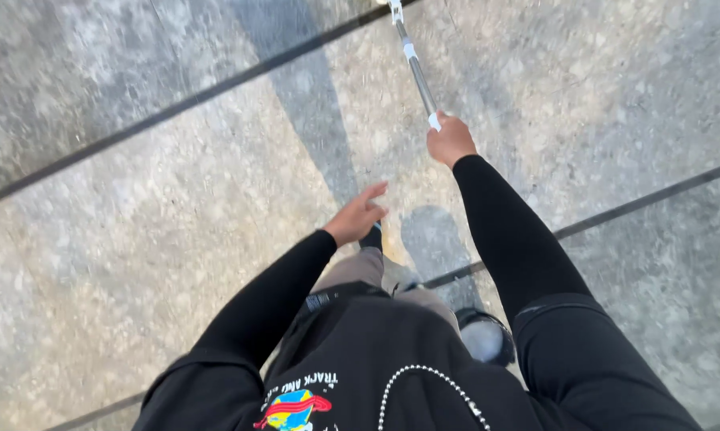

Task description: The person mops a tiled floor using a flat mop. They dip the mop into a black bucket, wring it, and then push the mop back and forth across the floor in a repetitive motion.

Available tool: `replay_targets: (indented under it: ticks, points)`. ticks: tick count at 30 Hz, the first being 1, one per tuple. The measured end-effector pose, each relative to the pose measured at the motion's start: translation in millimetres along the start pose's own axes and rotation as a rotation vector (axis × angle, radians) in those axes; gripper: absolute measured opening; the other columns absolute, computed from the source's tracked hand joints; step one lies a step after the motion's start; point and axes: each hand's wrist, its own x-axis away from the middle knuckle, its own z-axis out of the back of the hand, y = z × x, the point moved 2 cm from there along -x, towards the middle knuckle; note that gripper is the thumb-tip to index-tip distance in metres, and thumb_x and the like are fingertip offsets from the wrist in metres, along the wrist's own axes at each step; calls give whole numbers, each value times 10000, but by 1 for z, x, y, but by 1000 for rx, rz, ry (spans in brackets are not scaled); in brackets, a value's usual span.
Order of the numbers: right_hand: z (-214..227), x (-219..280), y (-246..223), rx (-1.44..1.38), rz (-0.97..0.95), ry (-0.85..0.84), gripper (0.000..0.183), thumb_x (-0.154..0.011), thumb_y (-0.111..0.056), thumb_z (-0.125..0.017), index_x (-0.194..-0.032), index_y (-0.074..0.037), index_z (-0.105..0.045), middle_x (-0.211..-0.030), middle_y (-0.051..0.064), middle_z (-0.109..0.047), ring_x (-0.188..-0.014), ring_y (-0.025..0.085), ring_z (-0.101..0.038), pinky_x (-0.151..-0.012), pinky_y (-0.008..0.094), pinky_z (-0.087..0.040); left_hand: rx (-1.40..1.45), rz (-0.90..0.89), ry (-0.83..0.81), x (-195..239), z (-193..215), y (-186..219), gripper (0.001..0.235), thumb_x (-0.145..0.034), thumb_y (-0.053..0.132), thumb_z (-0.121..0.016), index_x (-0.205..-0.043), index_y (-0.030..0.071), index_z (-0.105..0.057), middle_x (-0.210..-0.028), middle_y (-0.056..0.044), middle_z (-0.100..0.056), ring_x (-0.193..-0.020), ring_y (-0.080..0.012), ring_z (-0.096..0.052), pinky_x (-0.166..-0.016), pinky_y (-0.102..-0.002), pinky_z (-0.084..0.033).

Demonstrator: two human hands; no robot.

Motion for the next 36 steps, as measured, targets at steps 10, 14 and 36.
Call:
replay_targets:
  ticks: [10, 14, 36]
  points:
    - [-17, 265, 80, 185, -17, -67, 544, -929, -239, -590, -1441, -57, -560, -962, 294, -694, -907, 479, -674, -799, 551, -542, -194, 38, -140, 28, -87, -25, 658, -976, 246, -608, -1580, 168, -359, -1608, -115, -415, -1363, -289, -512, -1094, -391, -450]
    - [4, 401, 69, 158, -139, -102, 537, -927, -243, -584, -1447, -115, -565, -951, 290, -701, -907, 471, -671, -804, 549, -536, -361, -322, -285, 37, -171, -76, 637, -1007, 243, -636, -1579, 153, -372, -1602, -167, -439, -1490, -342, -425, -1197, -420, -361]
    - [-35, 451, 100, 19, -108, 61, 427, -906, -297, -645, -1309, -165, -699, -948, 206, -733, -875, 417, -699, -765, 493, -551, -459, -167, -697, 65, -254, -133, 810, -983, 464, -586, -1642, 172, -215, -1691, -292, -46, -1541, -379, -224, -1228, -383, -254]
